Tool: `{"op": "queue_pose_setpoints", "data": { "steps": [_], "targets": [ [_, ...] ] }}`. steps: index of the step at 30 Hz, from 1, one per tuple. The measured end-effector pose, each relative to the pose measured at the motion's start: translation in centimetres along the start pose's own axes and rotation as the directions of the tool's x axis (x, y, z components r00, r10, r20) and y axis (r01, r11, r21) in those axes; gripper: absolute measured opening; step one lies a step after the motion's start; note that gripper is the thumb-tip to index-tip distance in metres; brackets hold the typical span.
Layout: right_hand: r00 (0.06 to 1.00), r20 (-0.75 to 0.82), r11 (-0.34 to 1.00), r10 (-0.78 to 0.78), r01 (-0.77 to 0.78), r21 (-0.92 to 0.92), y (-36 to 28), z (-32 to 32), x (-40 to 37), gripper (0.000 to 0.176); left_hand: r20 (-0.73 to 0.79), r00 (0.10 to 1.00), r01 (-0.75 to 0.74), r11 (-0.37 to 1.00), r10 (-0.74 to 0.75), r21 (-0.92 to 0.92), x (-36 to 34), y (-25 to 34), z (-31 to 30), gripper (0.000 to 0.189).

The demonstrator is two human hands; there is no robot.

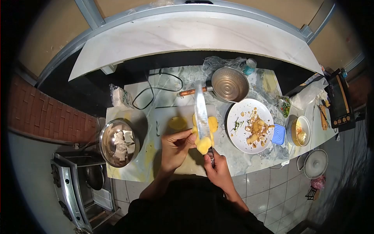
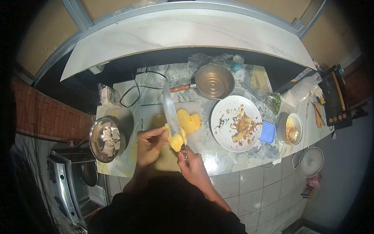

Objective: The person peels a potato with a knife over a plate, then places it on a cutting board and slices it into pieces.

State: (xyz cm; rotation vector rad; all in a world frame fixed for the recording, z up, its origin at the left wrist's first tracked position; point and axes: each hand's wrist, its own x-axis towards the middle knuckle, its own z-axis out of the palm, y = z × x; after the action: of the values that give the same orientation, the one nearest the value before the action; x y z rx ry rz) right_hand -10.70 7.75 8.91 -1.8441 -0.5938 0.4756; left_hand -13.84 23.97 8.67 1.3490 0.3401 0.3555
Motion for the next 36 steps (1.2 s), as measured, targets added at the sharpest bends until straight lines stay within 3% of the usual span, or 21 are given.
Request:
{"op": "queue_pose_setpoints", "data": {
  "steps": [3, 6, 10, 12, 15, 19, 21, 22, 25, 27, 31, 33, 36],
  "targets": [
    [0.999, -0.011, 0.998, 0.042, -0.041, 0.049, -0.1, 0.1, 0.2, 0.02, -0.049, 0.999, -0.023, 0.987, 0.016, -0.161, -0.2, -1.1, 0.8, 0.022],
    [0.992, 0.002, 0.98, 0.128, -0.126, 0.153, 0.2, 0.4, 0.6, 0.022, -0.105, 0.994, -0.031, 0.988, 0.015, -0.153, -0.4, -1.2, 1.6, 0.023],
    [0.995, -0.016, 0.963, 0.099, -0.092, 0.254, 1.9, 1.1, 1.5, 0.025, -0.159, 0.987, -0.004, 0.979, -0.029, -0.204, 0.1, -3.2, 1.3, 0.024],
    [0.971, 0.102, 0.906, 0.218, -0.24, 0.349, 1.7, 1.0, 1.9, 0.027, -0.163, 0.985, 0.021, 0.979, -0.055, -0.202, 0.3, -3.7, 0.7, 0.026],
    [0.961, 0.118, 0.874, 0.248, -0.275, 0.4, 2.7, 1.7, 2.7, 0.028, -0.139, 0.987, 0.065, 0.986, -0.087, -0.156, 0.8, -4.3, -0.4, 0.028],
    [0.968, 0.105, 0.881, 0.227, -0.25, 0.401, 5.3, 2.9, 4.1, 0.03, -0.154, 0.971, 0.164, 0.977, -0.184, -0.139, 1.9, -7.3, -2.3, 0.029],
    [0.947, 0.09, 0.859, 0.31, -0.319, 0.4, 7.4, 3.6, 4.7, 0.033, -0.211, 0.962, 0.196, 0.977, -0.174, 0.086, 2.5, -9.5, -3.7, 0.031],
    [0.947, 0.095, 0.86, 0.308, -0.319, 0.398, 8.4, 3.9, 4.9, 0.033, -0.216, 0.961, 0.195, 0.977, -0.173, 0.085, 2.7, -9.8, -4.2, 0.031],
    [0.938, 0.069, 0.868, 0.341, -0.342, 0.36, 11.0, 4.3, 4.7, 0.035, -0.216, 0.93, 0.286, 0.955, -0.297, -0.079, 2.7, -10.4, -5.6, 0.034],
    [0.945, 0.057, 0.903, 0.324, -0.326, 0.278, 11.7, 4.5, 4.5, 0.037, -0.092, 0.897, 0.381, 0.862, -0.432, -0.333, 2.8, -10.8, -6.3, 0.038],
    [0.925, 0.055, 0.908, 0.377, -0.38, 0.175, 11.7, 4.4, 4.5, 0.035, -0.023, 0.912, 0.369, 0.842, -0.41, -0.394, 2.6, -11.7, -6.5, 0.042],
    [0.945, 0.017, 0.943, 0.327, -0.328, 0.065, 11.9, 4.4, 4.5, 0.037, -0.07, 0.912, 0.395, 0.911, -0.404, -0.118, 2.2, -11.0, -5.9, 0.043],
    [0.952, -0.037, 0.953, 0.303, -0.302, 0.041, 11.6, 4.6, 4.4, 0.036, -0.114, 0.917, 0.369, 0.922, -0.381, -0.116, 2.3, -11.2, -5.8, 0.042]
  ]
}}
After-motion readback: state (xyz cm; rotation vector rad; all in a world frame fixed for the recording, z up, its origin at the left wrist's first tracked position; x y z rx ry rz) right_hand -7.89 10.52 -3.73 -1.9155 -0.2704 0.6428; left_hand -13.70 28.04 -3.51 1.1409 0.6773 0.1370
